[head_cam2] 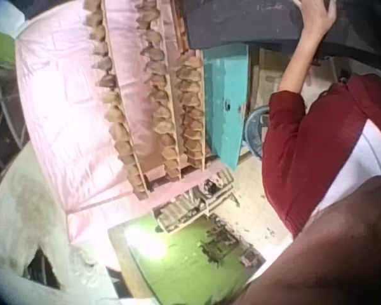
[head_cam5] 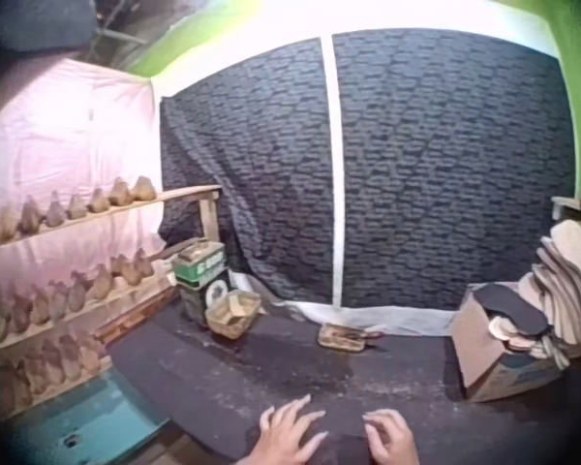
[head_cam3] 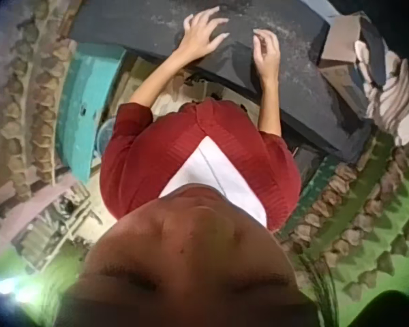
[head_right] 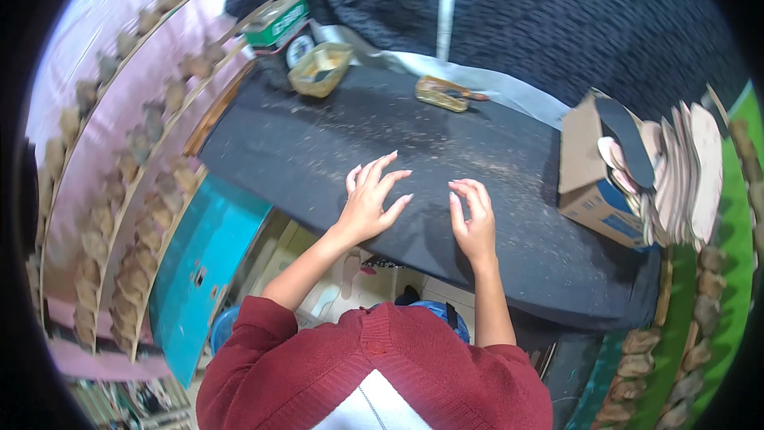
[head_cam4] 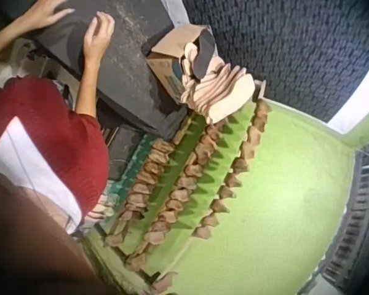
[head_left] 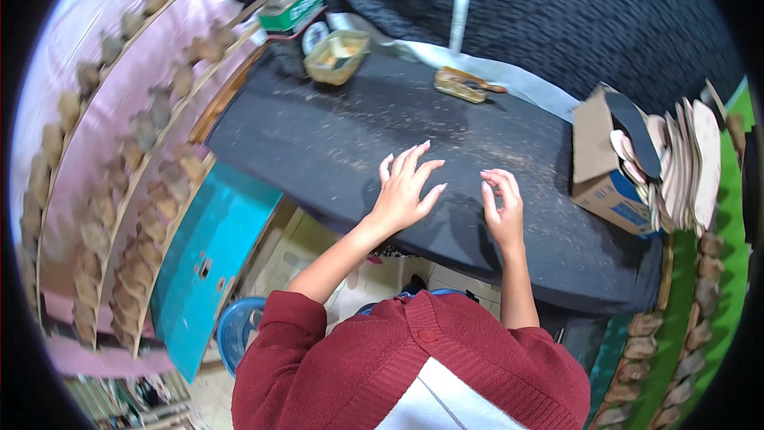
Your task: The person takes shoe insoles from a box, applies adhesive to them using a brush, places the coated insoles into a basket, and attaches a piece onto a glued insole by hand.
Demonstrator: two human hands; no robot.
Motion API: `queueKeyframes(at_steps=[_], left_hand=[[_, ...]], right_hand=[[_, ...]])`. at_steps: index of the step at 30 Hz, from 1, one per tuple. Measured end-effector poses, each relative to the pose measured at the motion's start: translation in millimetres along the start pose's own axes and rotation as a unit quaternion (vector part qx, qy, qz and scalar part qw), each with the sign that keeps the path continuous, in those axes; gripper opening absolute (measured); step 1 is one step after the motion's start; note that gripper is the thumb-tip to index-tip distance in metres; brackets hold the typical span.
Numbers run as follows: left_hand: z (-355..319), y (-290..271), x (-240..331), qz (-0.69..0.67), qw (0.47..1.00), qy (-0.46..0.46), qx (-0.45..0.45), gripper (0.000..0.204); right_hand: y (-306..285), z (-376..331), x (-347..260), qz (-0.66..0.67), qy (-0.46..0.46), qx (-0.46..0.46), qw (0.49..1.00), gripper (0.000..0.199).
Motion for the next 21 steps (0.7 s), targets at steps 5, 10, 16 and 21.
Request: queueKeyframes(at_steps=[5, 10, 16, 21], left_hand=[[59.4, 53.2, 57.1, -0.067, 0.993, 0.099, -0.02, 0.034], [101.5, 91.9, 115.8, -0.14, 0.97, 0.19, -0.063, 0.033], [149.9, 131.6, 163.0, -0.248, 0.932, 0.236, -0.119, 0.031], [195.3, 174.8, 186.1, -0.43, 0.864, 0.183, -0.187, 0.037]], right_hand=[[-78.2, 3.9, 32.2, -0.037, 0.025, 0.097, 0.994, 0.015], [-158.8, -5.0, 47.8, -0.112, 0.04, 0.209, 0.971, 0.012], [-238.4, -26.9, 40.8, -0.246, 0.037, 0.363, 0.898, 0.011], [-279.3, -34.2, 40.6, -0.311, 0.123, 0.451, 0.827, 0.014]])
Point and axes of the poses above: each hand's wrist, its own z-axis towards the middle knuckle, its own y-axis out of the palm, x = y × z, the point moved 9 cm from there along z, towards the middle knuckle, and after that the axes turned 3 degrees about -x, right-handed, at the moved point
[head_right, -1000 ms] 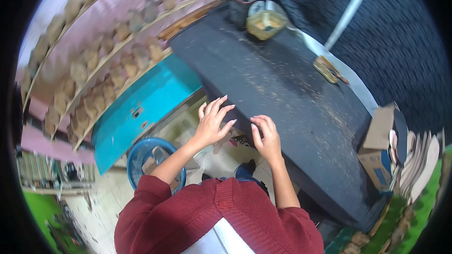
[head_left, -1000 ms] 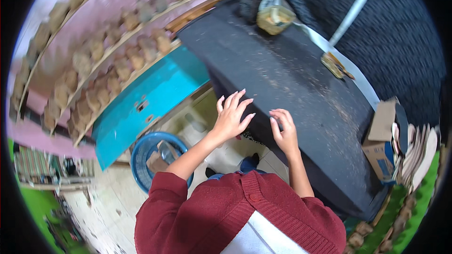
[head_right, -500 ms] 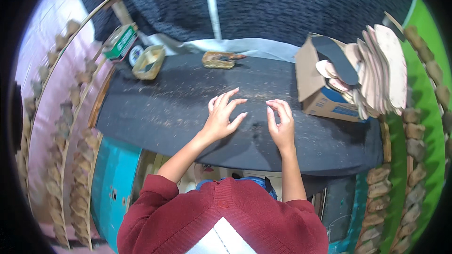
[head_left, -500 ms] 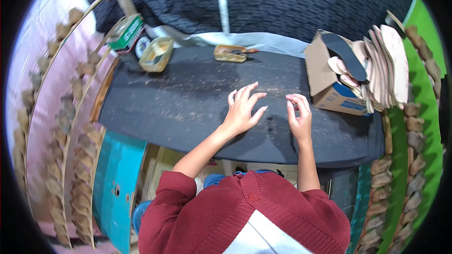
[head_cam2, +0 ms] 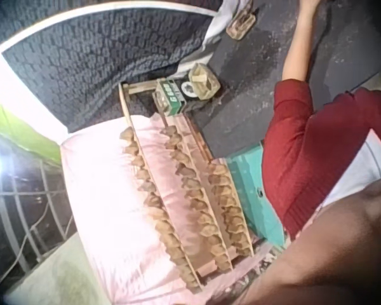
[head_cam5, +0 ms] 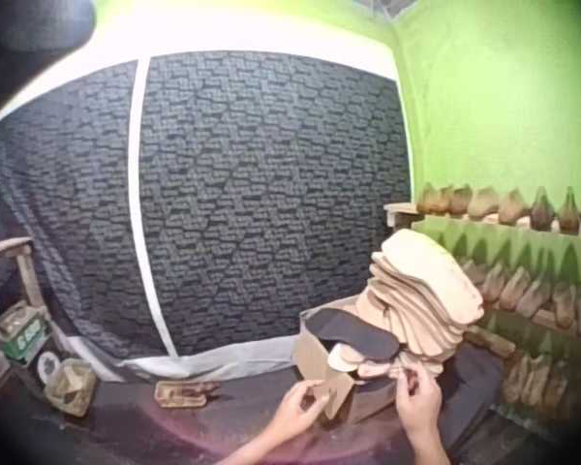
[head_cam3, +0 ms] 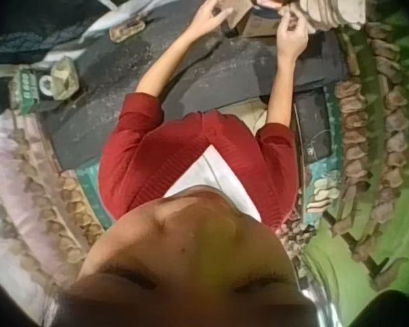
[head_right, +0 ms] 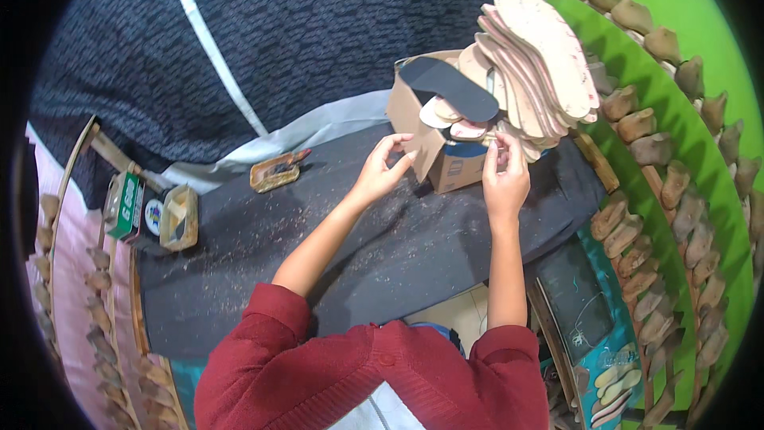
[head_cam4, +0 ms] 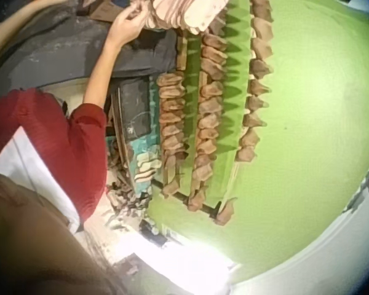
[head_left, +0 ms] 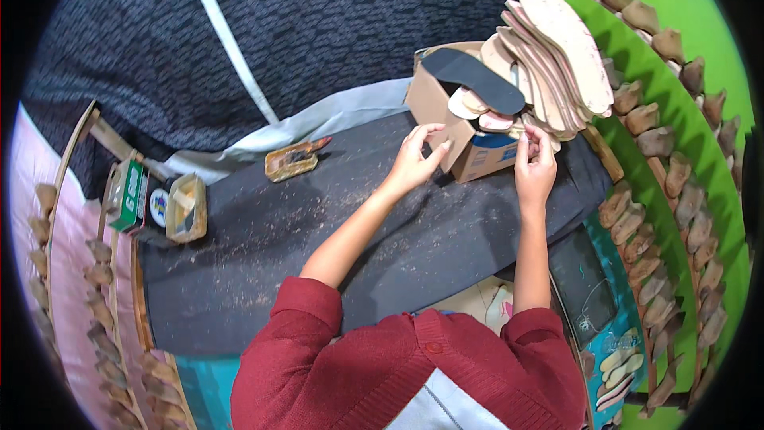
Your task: The person takes shoe insoles from a box, applies adhesive to them using a brush, places the coated insoles into a basket, and attaches a piece onto a glued insole by hand.
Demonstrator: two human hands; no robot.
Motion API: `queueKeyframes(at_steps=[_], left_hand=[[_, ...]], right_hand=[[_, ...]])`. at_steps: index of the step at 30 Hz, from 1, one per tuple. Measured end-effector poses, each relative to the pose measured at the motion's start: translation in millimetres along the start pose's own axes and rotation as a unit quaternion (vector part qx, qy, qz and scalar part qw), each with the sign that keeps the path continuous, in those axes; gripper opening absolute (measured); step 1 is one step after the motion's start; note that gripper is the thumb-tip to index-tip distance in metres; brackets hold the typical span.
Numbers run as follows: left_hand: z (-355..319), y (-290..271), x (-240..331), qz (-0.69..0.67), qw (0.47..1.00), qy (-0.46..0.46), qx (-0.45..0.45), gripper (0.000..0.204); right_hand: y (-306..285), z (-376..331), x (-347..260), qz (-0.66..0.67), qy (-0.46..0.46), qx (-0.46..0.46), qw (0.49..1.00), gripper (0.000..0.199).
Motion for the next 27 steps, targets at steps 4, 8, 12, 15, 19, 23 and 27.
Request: queueKeyframes(at_steps=[4, 8, 12, 15, 19, 23, 27], left_hand=[[23.7, 9.8, -10.5, -0.089, 0.996, 0.005, 0.006, 0.038], [25.5, 11.0, -8.5, -0.096, 0.995, 0.013, 0.016, 0.039], [22.1, 12.8, -13.4, -0.159, 0.987, -0.016, -0.015, 0.039], [20.4, 12.6, -20.3, -0.182, 0.982, -0.034, -0.029, 0.04], [19.7, 11.8, -37.9, -0.324, 0.937, -0.129, -0.029, 0.043], [12.3, 2.5, -51.9, -0.549, 0.815, -0.181, -0.027, 0.045], [-5.5, -39.0, -58.4, -0.552, 0.812, -0.185, 0.033, 0.046]], right_hand=[[7.7, 20.2, 2.9, -0.08, 0.054, 0.0, 0.995, 0.021], [22.9, 29.5, 5.7, -0.13, 0.082, 0.0, 0.988, 0.024], [36.0, 33.4, 6.6, -0.116, 0.089, 0.005, 0.989, 0.023], [42.8, 36.6, 8.9, -0.087, 0.088, 0.003, 0.992, 0.021], [50.0, 41.8, 18.1, 0.233, 0.087, 0.06, 0.967, 0.021], [47.3, 37.6, 6.4, 0.37, 0.088, 0.137, 0.914, 0.021], [49.2, 19.8, -11.5, 0.442, 0.078, 0.139, 0.883, 0.023]])
Point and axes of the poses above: each hand's wrist, its own z-axis towards the middle knuckle, its own y-axis out of the palm, x = y × z, the point moved 9 cm from there along z, towards the middle knuckle, and after that the axes turned 3 degrees about -x, right-handed, at the moved point
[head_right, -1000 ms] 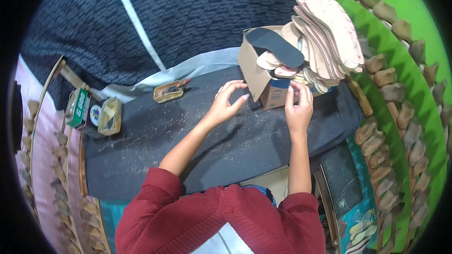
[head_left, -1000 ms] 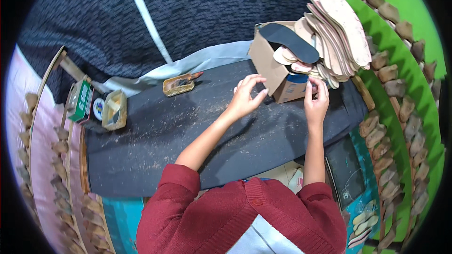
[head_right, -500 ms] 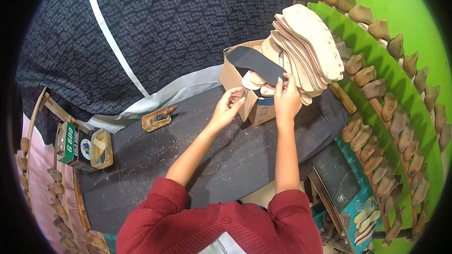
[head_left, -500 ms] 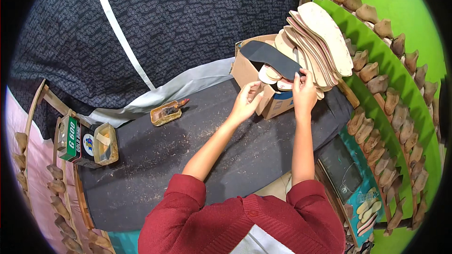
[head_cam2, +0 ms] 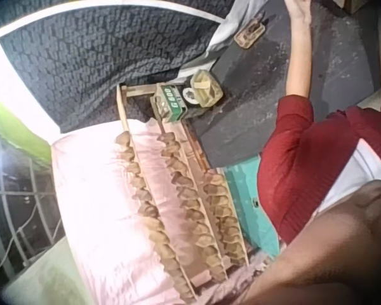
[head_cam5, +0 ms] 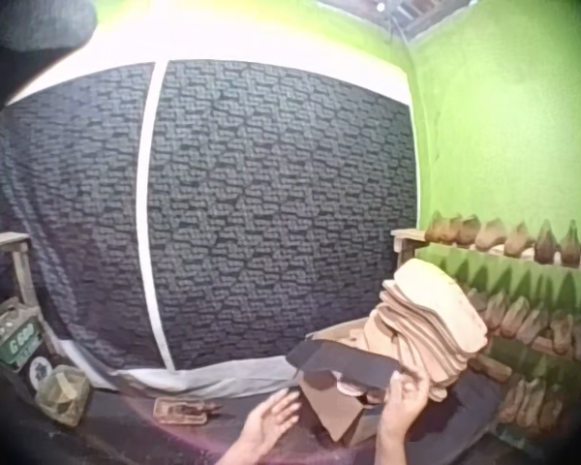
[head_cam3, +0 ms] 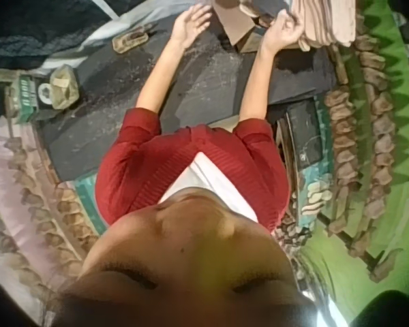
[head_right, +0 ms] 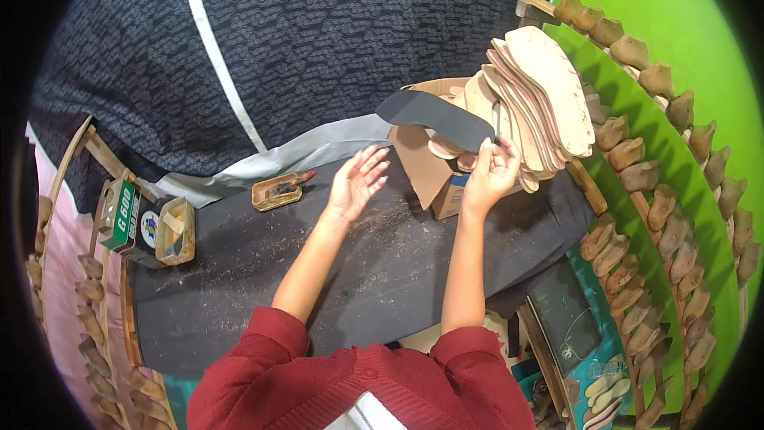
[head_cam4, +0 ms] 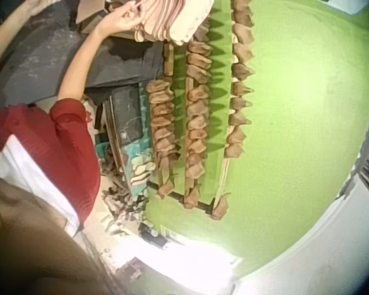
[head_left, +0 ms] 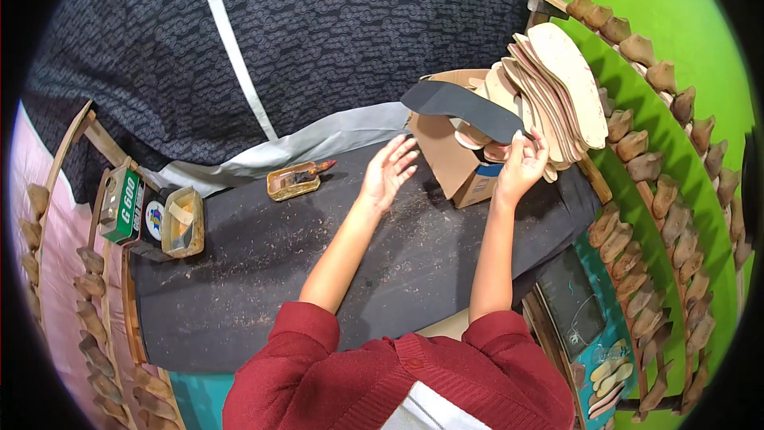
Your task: The person takes shoe insoles from a box, applies adhesive to them using a brush, places the coated insoles into a basket, and attaches a piece onto a glued insole by hand.
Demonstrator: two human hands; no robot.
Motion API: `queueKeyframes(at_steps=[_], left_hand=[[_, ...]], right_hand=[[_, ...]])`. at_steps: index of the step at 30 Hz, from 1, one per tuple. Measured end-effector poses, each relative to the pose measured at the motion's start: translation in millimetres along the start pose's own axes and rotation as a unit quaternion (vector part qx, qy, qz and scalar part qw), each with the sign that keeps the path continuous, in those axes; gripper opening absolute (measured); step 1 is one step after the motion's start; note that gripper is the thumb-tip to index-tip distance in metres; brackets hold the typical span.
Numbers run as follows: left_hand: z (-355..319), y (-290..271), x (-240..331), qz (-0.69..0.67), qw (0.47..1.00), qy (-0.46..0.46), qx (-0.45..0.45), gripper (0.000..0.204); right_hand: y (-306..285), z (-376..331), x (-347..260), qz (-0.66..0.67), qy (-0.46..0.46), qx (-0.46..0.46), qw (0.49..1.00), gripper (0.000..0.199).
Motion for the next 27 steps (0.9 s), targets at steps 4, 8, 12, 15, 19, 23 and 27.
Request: queueKeyframes(at_steps=[4, 8, 12, 15, 19, 23, 27], left_hand=[[-55.1, -53.0, 48.1, -0.001, 0.992, 0.1, 0.076, 0.05], [-139.1, -109.5, 87.6, -0.026, 0.98, 0.134, 0.147, 0.056], [-239.9, -156.2, 94.4, 0.09, 0.962, 0.081, 0.243, 0.053], [-303.3, -180.4, 83.2, 0.153, 0.94, 0.02, 0.303, 0.046], [-343.9, -187.7, 77.5, 0.193, 0.919, 0.035, 0.343, 0.043], [-356.3, -187.9, 82.3, 0.243, 0.888, 0.082, 0.382, 0.047], [-356.0, -144.3, 105.4, 0.7, 0.614, 0.127, 0.342, 0.067]], right_hand=[[9.3, -41.9, 7.5, 0.029, 0.078, -0.043, 0.996, 0.024], [15.9, -112.8, 39.5, 0.089, 0.255, -0.114, 0.956, 0.029], [22.5, -190.5, 75.1, 0.069, 0.378, -0.262, 0.885, 0.041], [28.0, -239.5, 88.6, 0.035, 0.423, -0.361, 0.831, 0.044], [32.0, -279.7, 99.1, -0.005, 0.463, -0.424, 0.778, 0.041], [51.2, -261.8, 74.4, -0.341, 0.208, -0.561, 0.725, 0.03], [66.6, -227.1, 61.1, -0.412, -0.006, -0.494, 0.766, 0.016]])
Point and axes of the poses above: each hand's wrist, its own z-axis towards the middle knuckle, its own y-axis out of the palm, x = y × z, the point moved 9 cm from there along z, towards the middle knuckle, and after that the axes turned 3 degrees about -x, right-handed, at the moved point
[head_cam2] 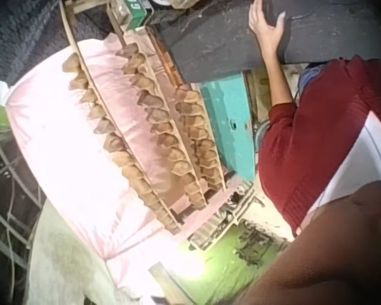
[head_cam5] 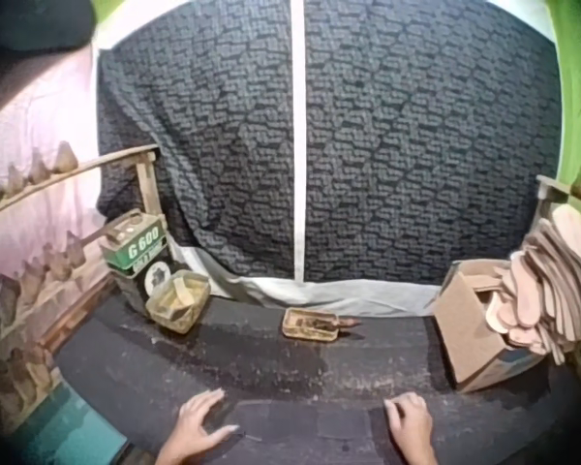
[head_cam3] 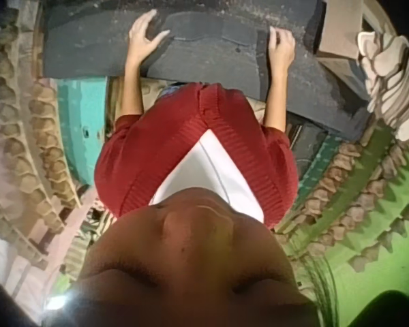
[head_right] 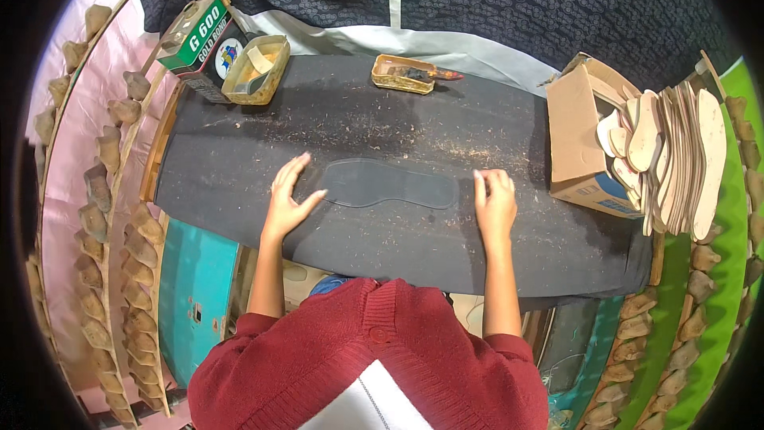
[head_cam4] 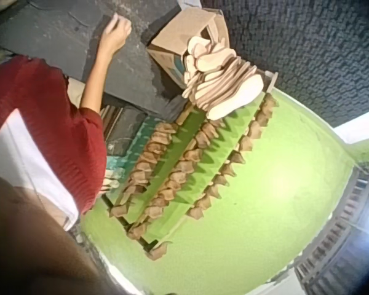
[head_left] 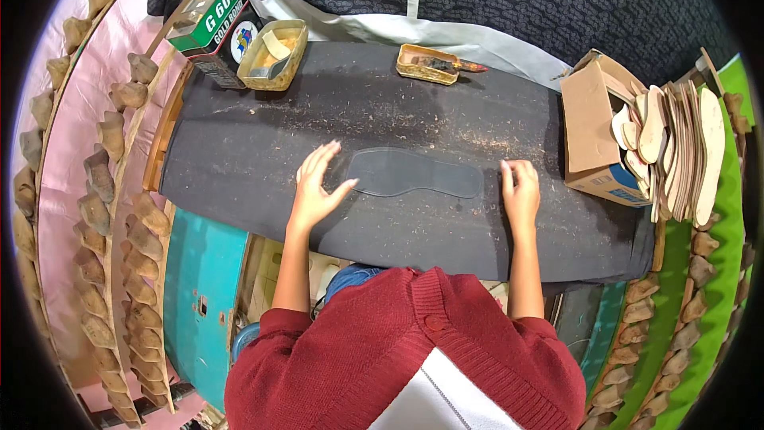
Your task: The person takes shoe insoles from a box, applies adhesive to them using a brush, places the coated insoles into a basket, and attaches a piece onto a glued insole by hand.
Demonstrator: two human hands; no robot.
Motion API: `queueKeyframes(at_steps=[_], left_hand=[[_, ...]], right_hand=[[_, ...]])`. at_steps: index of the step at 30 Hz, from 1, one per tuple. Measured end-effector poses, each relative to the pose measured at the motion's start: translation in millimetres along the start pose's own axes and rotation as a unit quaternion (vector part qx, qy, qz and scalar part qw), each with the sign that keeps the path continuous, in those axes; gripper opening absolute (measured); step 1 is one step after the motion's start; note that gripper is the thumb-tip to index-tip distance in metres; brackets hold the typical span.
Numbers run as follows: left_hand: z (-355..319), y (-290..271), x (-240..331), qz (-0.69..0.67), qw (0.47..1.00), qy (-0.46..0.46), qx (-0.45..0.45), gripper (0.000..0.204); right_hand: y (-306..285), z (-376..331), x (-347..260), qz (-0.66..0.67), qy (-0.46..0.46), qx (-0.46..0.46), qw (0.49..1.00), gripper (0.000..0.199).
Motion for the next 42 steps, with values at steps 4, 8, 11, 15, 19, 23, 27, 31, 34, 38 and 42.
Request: queueKeyframes(at_steps=[4, 8, 11, 15, 19, 23, 27, 31, 34, 38, 42], left_hand=[[-7.4, 12.3, 3.3, 0.087, 0.995, 0.009, -0.053, 0.073], [-5.5, 11.2, 3.7, 0.1, 0.993, 0.03, -0.047, 0.075], [-5.5, 13.9, 2.2, 0.096, 0.993, 0.036, -0.049, 0.076], [-7.3, 12.4, 0.7, 0.083, 0.995, 0.034, -0.05, 0.075], [-10.2, 10.7, -0.3, 0.077, 0.995, 0.028, -0.051, 0.074], [-7.8, 11.5, 0.6, 0.065, 0.996, 0.026, -0.058, 0.073], [-8.7, 11.5, -2.2, 0.072, 0.996, 0.021, -0.058, 0.072], [-7.5, 14.2, -3.6, 0.061, 0.996, 0.013, -0.059, 0.072], [-6.6, 15.4, -3.0, 0.062, 0.996, 0.013, -0.065, 0.075], [-6.6, 15.6, -2.2, 0.062, 0.996, 0.012, -0.067, 0.075], [-6.3, 14.3, -3.7, 0.059, 0.996, 0.012, -0.059, 0.074]], right_hand=[[19.1, 33.5, 11.0, 0.061, 0.072, -0.064, 0.993, 0.026], [42.0, 77.1, 9.9, 0.25, -0.013, 0.045, 0.967, 0.022], [85.6, 104.8, 37.4, 0.332, 0.099, -0.004, 0.938, 0.027], [117.2, 135.0, 44.1, 0.412, 0.206, -0.038, 0.887, 0.043], [145.6, 143.7, 37.2, 0.477, 0.286, -0.093, 0.826, 0.04], [168.0, 146.5, 36.0, 0.533, 0.333, -0.119, 0.768, 0.027], [165.6, 158.9, 23.1, 0.523, 0.272, -0.097, 0.802, 0.022], [148.6, 181.2, -8.9, 0.451, 0.123, -0.072, 0.881, 0.027], [148.0, 194.1, -29.1, 0.419, 0.077, -0.083, 0.901, 0.03], [155.8, 203.2, -36.3, 0.406, 0.074, -0.102, 0.905, 0.029], [149.1, 202.6, -24.6, 0.318, 0.068, -0.081, 0.942, 0.029]])
Point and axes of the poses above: each hand's wrist, its own z-axis towards the middle knuckle, its own y-axis out of the palm, x = y × z, the point moved 9 cm from there along z, towards the middle knuckle, and after that the axes turned 3 degrees about -x, right-handed, at the moved point
